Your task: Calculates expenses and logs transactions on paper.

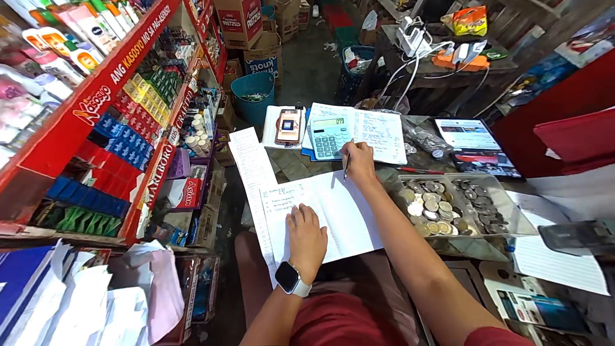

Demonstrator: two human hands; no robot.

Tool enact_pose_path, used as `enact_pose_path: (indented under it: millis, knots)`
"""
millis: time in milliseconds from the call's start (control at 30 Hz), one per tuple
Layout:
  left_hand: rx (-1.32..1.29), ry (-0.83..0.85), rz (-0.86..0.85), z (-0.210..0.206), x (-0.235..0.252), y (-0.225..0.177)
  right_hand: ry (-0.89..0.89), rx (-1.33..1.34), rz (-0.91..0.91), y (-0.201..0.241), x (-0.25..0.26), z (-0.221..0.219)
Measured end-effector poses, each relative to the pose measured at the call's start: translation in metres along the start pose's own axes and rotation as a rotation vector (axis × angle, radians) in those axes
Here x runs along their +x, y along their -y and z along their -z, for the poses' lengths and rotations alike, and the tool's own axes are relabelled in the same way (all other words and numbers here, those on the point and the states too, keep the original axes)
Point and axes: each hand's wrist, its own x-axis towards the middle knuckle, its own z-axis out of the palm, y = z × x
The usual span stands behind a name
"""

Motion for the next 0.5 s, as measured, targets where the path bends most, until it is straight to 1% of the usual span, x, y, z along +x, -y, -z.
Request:
enact_pose_path:
  millis: [67,167,367,500]
  knots:
    - [-0.019,-0.048,-0.012,-0.002,0.000,-0.001,0.035,-0.023,-0.006,-0.006,-0.004,-0.001]
    - [-0.010,-0.023,-0.011,-0.001,0.000,-0.003,0.047,-0.016,-0.012,-0.008,-0.007,-0.002]
    - [0.017,-0.019,-0.010,0.002,0.000,-0.005,0.032,0.002,-0.007,0.000,-0.007,0.002]
    - [-0.011,-0.002,-0.003,0.002,0.000,-0.003,0.076,-0.002,-0.063,0.016,-0.002,0.009]
